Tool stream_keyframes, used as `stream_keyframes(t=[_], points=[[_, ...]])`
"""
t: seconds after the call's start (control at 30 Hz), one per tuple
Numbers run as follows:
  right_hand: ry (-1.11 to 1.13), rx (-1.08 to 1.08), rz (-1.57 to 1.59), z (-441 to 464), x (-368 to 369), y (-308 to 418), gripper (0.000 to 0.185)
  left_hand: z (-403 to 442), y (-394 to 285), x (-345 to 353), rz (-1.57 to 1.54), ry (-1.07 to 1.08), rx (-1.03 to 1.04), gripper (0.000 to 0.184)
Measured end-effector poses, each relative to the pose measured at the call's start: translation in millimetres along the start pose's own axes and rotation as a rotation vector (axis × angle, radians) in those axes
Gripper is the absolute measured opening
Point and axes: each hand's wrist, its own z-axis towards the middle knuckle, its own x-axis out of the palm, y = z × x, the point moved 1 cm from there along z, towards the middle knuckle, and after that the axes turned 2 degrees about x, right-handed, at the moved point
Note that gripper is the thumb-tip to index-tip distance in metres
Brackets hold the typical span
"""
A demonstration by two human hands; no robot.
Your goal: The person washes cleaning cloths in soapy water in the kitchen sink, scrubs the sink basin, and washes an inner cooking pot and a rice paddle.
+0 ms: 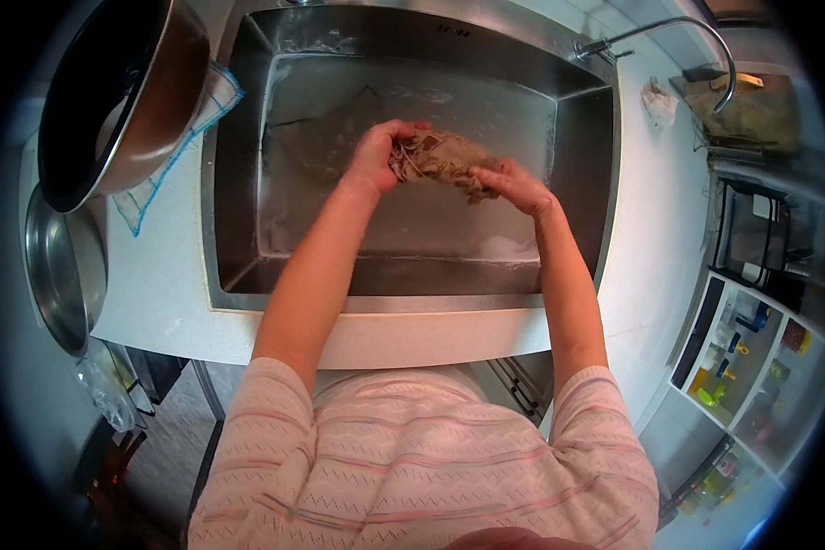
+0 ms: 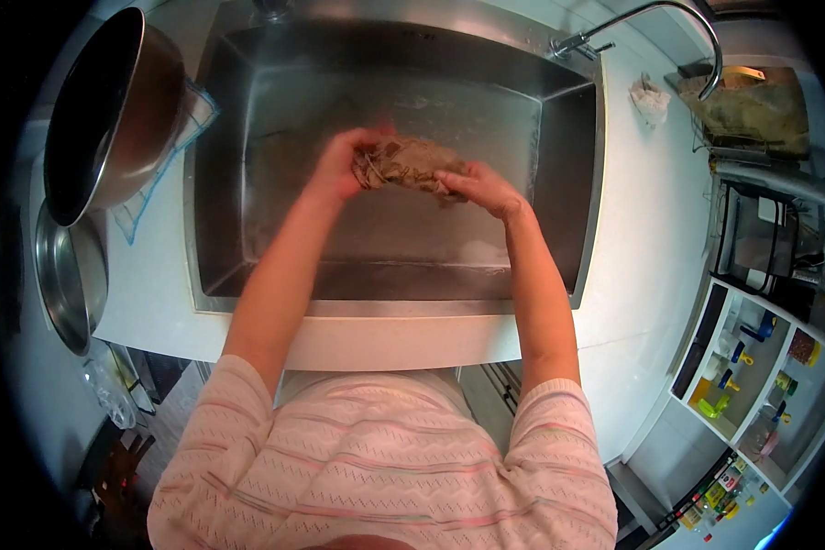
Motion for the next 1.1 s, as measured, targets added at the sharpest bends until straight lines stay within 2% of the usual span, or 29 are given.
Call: stream_keyframes(t=[0.1,0.2,0.27,0.47,0.57,0.63,0.67,0.73,0.77,0.8,0.83,0.87,0.93,0.97,1.0,1.1], points=[[-0.170,-0.173,0.661,14.2,17.3,3.4,0.029,18.1,17.9,-16.7,0.123,-0.009,-0.021,0.030],[-0.241,-0.346,0.601,40.1,33.0,13.2,0.020,15.4,23.0,-18.3,0.213,-0.201,0.033,0.035],[-0.513,-0.461,-0.019,44.5,74.0,39.8,0.017,10.3,21.8,-25.5,0.133,-0.157,0.081,0.027],[-0.754,-0.469,-0.902,80.6,79.0,53.1,0.014,25.5,50.2,-33.0,0.136,-0.211,0.177,0.017],[-0.880,-0.320,-0.365,84.6,78.4,49.5,0.015,17.7,45.1,-21.3,0.126,-0.244,0.195,0.014],[-0.902,-0.571,-0.389,54.9,119.1,57.1,0.014,10.1,34.8,-23.2,0.130,-0.277,0.203,0.014],[-0.911,-0.699,-0.398,42.5,132.4,62.9,0.014,21.5,34.6,-42.5,0.082,-0.096,0.158,0.015],[-0.880,-0.580,-0.425,53.2,126.1,55.8,0.014,52.2,40.5,-94.4,-0.004,0.263,0.061,0.018],[-0.864,-0.526,-0.436,64.4,118.4,49.5,0.015,48.0,42.2,-84.7,0.060,0.109,0.090,0.017],[-0.817,-0.375,-0.610,86.6,93.1,31.0,0.019,37.9,47.8,-58.5,0.122,-0.041,0.121,0.016],[-0.659,-0.319,-0.083,110.9,70.4,0.3,0.027,26.0,51.5,-30.9,0.186,-0.191,0.150,0.015],[-0.472,-0.248,0.435,124.9,53.4,-24.8,0.035,14.0,52.2,-5.7,0.174,-0.160,0.153,0.019],[-0.613,-0.352,0.140,112.1,21.7,-48.2,0.044,22.8,43.6,-15.0,0.164,-0.179,0.082,0.022],[-0.696,-0.189,0.219,88.0,4.5,-44.9,0.040,24.9,38.5,-24.7,0.159,-0.193,0.044,0.023],[-0.775,-0.035,0.298,66.4,-8.3,-34.2,0.036,27.1,31.3,-37.4,0.246,-0.212,0.128,0.038],[-1.127,0.147,-0.178,78.6,-6.2,-75.9,0.030,20.8,32.3,-39.7,0.472,-0.301,0.014,0.057]])
